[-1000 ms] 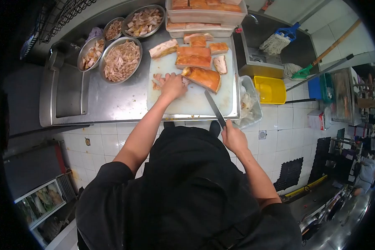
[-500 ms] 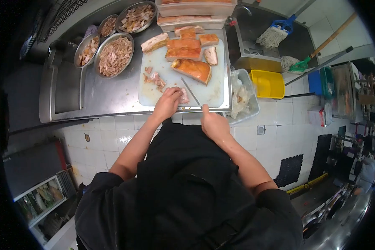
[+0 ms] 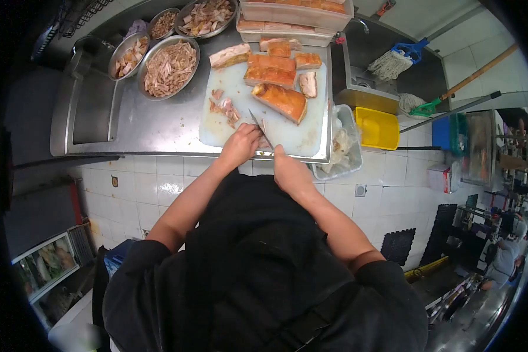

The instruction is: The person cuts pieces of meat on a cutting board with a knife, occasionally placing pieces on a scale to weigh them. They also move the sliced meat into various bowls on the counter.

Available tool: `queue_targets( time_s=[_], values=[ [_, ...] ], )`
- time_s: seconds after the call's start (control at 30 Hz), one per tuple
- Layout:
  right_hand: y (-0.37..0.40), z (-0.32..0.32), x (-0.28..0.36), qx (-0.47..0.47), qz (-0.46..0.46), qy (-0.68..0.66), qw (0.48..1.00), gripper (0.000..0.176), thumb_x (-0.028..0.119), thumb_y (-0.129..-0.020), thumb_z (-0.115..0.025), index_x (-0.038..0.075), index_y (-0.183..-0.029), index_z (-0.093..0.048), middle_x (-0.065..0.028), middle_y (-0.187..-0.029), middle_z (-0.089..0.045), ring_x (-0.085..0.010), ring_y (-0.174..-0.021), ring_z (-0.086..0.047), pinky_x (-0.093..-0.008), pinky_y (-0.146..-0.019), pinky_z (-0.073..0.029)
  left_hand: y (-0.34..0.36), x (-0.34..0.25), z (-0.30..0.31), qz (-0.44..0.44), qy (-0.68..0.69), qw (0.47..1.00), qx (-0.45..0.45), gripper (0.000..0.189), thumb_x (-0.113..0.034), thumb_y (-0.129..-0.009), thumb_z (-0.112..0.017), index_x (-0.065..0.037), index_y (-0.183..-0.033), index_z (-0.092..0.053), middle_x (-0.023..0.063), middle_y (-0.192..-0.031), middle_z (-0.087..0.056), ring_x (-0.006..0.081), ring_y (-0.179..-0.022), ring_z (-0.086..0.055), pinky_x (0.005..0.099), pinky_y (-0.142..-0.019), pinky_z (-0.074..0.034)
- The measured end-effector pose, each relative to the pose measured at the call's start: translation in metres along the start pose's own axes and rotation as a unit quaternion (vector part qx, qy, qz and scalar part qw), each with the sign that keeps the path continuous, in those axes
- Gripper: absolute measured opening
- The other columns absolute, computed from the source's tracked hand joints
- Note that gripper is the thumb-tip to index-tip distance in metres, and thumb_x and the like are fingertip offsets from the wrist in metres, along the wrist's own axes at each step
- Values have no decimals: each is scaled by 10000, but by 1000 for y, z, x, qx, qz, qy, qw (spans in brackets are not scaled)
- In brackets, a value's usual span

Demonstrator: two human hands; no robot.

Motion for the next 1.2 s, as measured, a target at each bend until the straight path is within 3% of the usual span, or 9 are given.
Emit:
queue_targets(
  time_s=[0.1, 0.3, 0.37, 0.6, 0.7, 0.77, 0.97, 1.07, 1.2],
  values=[
    [-27, -15, -5, -50, 29, -14, 998, 170, 37, -912, -478, -29, -1067, -451, -304, -813, -684, -473, -781, -694, -576, -700, -538, -6, 4, 1, 13, 4, 1000, 18, 169, 12, -798, -659, 21, -964, -688, 151, -1022, -658, 349, -962, -611, 425, -851, -536],
    [-12, -7, 7, 0, -3, -18, 1000, 195, 50, -929, -449, -24, -1110, -461, -300, -846, -692, -474, -804, -693, -577, -734, -538, 2, 11, 14, 7, 56, 998, 4, 156, 32, -789, -656, 10, -938, -700, 141, -997, -661, 341, -953, -622, 418, -849, -540],
    [-32, -22, 3, -6, 1, -29, 1000, 205, 41, -926, -440, -28, -1117, -465, -313, -884, -693, -478, -839, -695, -569, -761, -542, 1, 15, 15, -2, 39, 995, 89, 163, 41, -793, -651, 8, -942, -709, 135, -1022, -672, 333, -976, -631, 412, -864, -543],
    [-26, -4, 21, 66, -36, -44, 996, 357, 42, -914, -459, -68, -1252, -434, -337, -972, -687, -482, -919, -686, -566, -831, -531, -2, 30, 21, -78, 50, 989, 117, 197, 16, -788, -598, 9, -947, -714, 136, -1007, -691, 324, -988, -658, 411, -879, -549],
    [-44, -28, 11, 27, -30, -75, 996, 427, 47, -917, -466, -99, -1314, -407, -342, -973, -687, -486, -919, -686, -563, -838, -530, -2, 28, 19, -79, 39, 992, 87, 178, 27, -784, -621, 1, -935, -712, 123, -1002, -692, 317, -966, -660, 403, -861, -553],
    [-61, -11, 13, -11, 3, -107, 994, 252, 56, -922, -451, -85, -1130, -429, -382, -869, -661, -533, -855, -667, -606, -797, -510, 0, 25, 20, -75, 35, 994, 68, 159, 15, -789, -625, -3, -917, -718, 112, -986, -694, 305, -954, -658, 389, -856, -553],
    [-47, -30, 18, 22, -33, -98, 994, 328, 91, -929, -504, -95, -1183, -415, -393, -892, -655, -531, -879, -665, -597, -785, -510, 7, 25, 17, -56, 49, 997, 21, 113, 10, -807, -640, -18, -898, -701, 87, -934, -691, 284, -919, -651, 376, -823, -554],
    [-72, -23, 13, 2, -7, -164, 986, 667, 41, -912, -487, -99, -1505, -215, -362, -965, -670, -491, -907, -676, -569, -847, -509, 14, 25, 15, -68, 69, 995, 11, 183, 61, -777, -658, -11, -937, -708, 105, -964, -695, 302, -908, -662, 382, -818, -557],
    [-48, -2, 19, 65, -36, -133, 988, 733, 89, -929, -495, -91, -1544, -138, -376, -951, -661, -509, -911, -661, -574, -843, -504, 5, 23, 20, -70, 47, 996, 28, 184, 67, -781, -645, 10, -947, -700, 120, -959, -700, 316, -911, -665, 392, -822, -557]
  ],
)
Point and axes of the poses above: each hand's wrist, its own y-axis away from the middle knuckle, its own z-axis out of the back of the hand, x = y × z, the point moved 4 cm from there along -y, towards the middle knuckle
